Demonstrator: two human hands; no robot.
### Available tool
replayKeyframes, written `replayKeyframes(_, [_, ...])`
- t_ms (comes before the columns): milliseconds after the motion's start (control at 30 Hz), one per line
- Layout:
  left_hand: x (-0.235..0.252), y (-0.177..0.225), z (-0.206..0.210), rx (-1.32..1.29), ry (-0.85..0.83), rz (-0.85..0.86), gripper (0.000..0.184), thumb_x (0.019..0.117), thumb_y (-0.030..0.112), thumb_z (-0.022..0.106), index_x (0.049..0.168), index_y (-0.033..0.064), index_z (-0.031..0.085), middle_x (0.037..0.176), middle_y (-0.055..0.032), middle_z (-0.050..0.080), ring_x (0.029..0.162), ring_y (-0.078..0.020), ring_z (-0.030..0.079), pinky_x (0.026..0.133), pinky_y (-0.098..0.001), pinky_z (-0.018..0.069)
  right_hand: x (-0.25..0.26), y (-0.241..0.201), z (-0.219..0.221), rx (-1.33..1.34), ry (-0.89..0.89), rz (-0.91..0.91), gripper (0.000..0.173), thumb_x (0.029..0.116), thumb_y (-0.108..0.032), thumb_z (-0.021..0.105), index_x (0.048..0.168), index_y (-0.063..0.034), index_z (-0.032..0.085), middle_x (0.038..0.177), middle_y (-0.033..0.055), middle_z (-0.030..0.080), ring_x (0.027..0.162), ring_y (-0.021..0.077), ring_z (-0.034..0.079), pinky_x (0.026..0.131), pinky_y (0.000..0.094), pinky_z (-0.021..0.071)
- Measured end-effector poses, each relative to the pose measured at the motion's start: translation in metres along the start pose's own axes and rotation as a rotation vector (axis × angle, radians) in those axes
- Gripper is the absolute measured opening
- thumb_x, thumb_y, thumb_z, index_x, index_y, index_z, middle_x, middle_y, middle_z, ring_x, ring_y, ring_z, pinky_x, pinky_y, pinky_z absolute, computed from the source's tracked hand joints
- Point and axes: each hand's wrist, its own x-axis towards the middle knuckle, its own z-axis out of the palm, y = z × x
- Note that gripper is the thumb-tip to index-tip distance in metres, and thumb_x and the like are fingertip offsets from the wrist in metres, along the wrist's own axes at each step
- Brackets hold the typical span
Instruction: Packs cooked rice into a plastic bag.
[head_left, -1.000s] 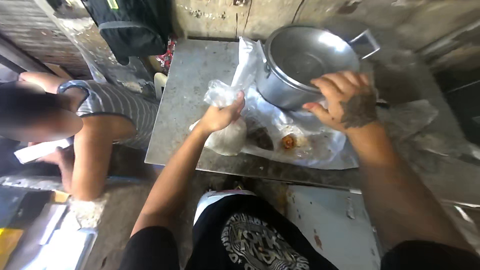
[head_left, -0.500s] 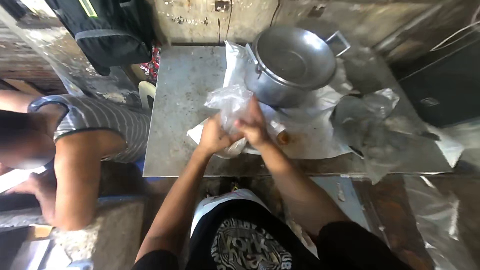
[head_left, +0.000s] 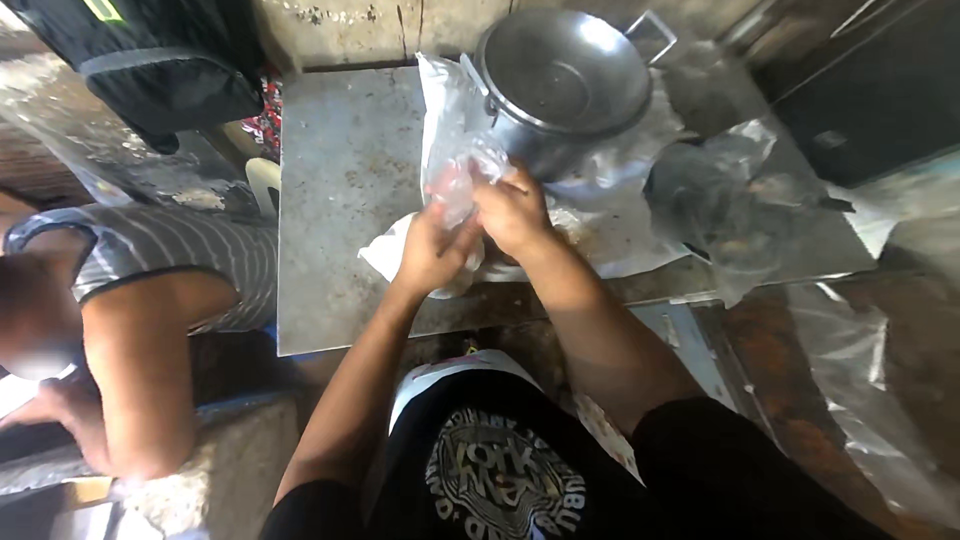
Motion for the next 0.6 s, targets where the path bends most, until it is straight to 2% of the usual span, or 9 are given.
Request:
replayKeyframes(133, [-0.014, -0.002, 0.0, -0.089, -0.168, -0.08, 0.04, 0.0994, 0.004, 0.056, 0.139, 0.0024, 0.049, 0.087, -0.0083, 0.068, 0.066, -0.0122, 0.066, 0.061, -0.0288, 0.0591, 0.01, -0.008, 0.011, 0.229, 0.259, 0.364, 0.031, 0.1109, -0.028, 0.045, 0.097, -0.0068, 0.064, 0.072, 0.0003, 0.064, 0.062, 0.0105, 0.063, 0.063, 0.0289, 0.0588])
replayKeyframes(200, [-0.007, -0.012, -0.002, 0.121, -0.189, -0.04, 0.021, 0.1037, 0.01, 0.055, 0.12, -0.0018, 0.059, 0.075, -0.0072, 0.066, 0.058, -0.0136, 0.064, 0.056, -0.0319, 0.0578, 0.019, -0.005, 0.004, 0.251, 0.33, 0.407, 0.033, 0.1106, -0.029, 0.046, 0.093, -0.0057, 0.062, 0.068, 0.0028, 0.06, 0.054, 0.0137, 0.057, 0.056, 0.0328, 0.0567])
replayKeyframes(267, [-0.002, -0.014, 0.0, 0.315, -0.216, -0.023, 0.018, 0.1053, 0.012, 0.052, 0.107, -0.0006, 0.064, 0.071, -0.0073, 0.064, 0.058, -0.0156, 0.062, 0.057, -0.0357, 0.0564, 0.016, -0.007, -0.015, -0.058, 0.193, 0.143, 0.016, 0.1068, -0.011, 0.048, 0.106, -0.0019, 0.061, 0.087, 0.0039, 0.063, 0.07, 0.01, 0.063, 0.068, 0.0298, 0.0593])
replayKeyframes(300, [-0.001, -0.013, -0.001, 0.355, -0.234, -0.009, 0.017, 0.1029, 0.009, 0.053, 0.106, -0.0001, 0.066, 0.075, -0.0082, 0.065, 0.061, -0.0164, 0.064, 0.06, -0.0375, 0.0577, 0.012, -0.014, -0.028, -0.353, 0.073, -0.091, 0.019, 0.1002, -0.009, 0.055, 0.117, 0.0002, 0.061, 0.105, 0.0071, 0.066, 0.093, 0.0103, 0.066, 0.085, 0.0296, 0.0582])
replayKeyframes(367, [0.002, -0.014, -0.006, 0.367, -0.257, 0.023, 0.014, 0.0944, 0.006, 0.059, 0.102, 0.0021, 0.07, 0.083, -0.0083, 0.07, 0.073, -0.0157, 0.068, 0.07, -0.0378, 0.0593, -0.001, -0.04, -0.04, -0.916, -0.18, -0.451, 0.052, 0.0877, -0.024, 0.063, 0.136, -0.0044, 0.062, 0.139, 0.016, 0.061, 0.134, 0.0264, 0.055, 0.118, 0.0482, 0.0392])
replayKeyframes(433, [0.003, -0.014, -0.015, 0.342, -0.317, -0.007, 0.018, 0.0857, 0.005, 0.068, 0.102, 0.0, 0.071, 0.093, -0.0119, 0.072, 0.087, -0.0183, 0.07, 0.083, -0.0408, 0.0583, -0.014, -0.035, -0.042, -1.262, -0.495, -0.575, 0.059, 0.0917, -0.023, 0.061, 0.15, -0.0166, 0.055, 0.152, 0.0205, 0.052, 0.144, 0.0398, 0.045, 0.125, 0.0634, 0.0212])
replayKeyframes(467, [0.0, -0.014, -0.021, 0.331, -0.377, -0.027, 0.018, 0.0882, 0.005, 0.069, 0.105, -0.0005, 0.071, 0.097, -0.0129, 0.072, 0.09, -0.0192, 0.07, 0.086, -0.0418, 0.0583, -0.021, -0.015, -0.048, -1.348, -0.581, -0.595, 0.053, 0.0968, -0.021, 0.059, 0.149, -0.0146, 0.055, 0.142, 0.0211, 0.06, 0.133, 0.0408, 0.056, 0.121, 0.0639, 0.0297])
replayKeyframes(533, [0.006, -0.022, -0.033, 0.32, -0.498, 0.031, 0.014, 0.0994, 0.013, 0.063, 0.105, 0.0037, 0.072, 0.096, -0.0072, 0.071, 0.089, -0.0151, 0.069, 0.085, -0.0386, 0.0592, -0.025, 0.016, -0.069, -1.403, -0.603, -0.614, 0.027, 0.1047, -0.02, 0.052, 0.124, -0.0067, 0.064, 0.098, 0.017, 0.069, 0.083, 0.0352, 0.07, 0.083, 0.0549, 0.056])
replayKeyframes(600, [0.017, -0.025, -0.041, 0.353, -0.582, 0.109, 0.021, 0.1036, 0.022, 0.058, 0.105, 0.0081, 0.074, 0.102, -0.0028, 0.072, 0.103, -0.0161, 0.066, 0.101, -0.0448, 0.051, -0.018, 0.017, -0.09, -1.341, -0.663, -0.543, 0.021, 0.1048, -0.02, 0.048, 0.101, -0.0075, 0.065, 0.081, 0.0141, 0.064, 0.067, 0.0333, 0.065, 0.061, 0.0508, 0.054])
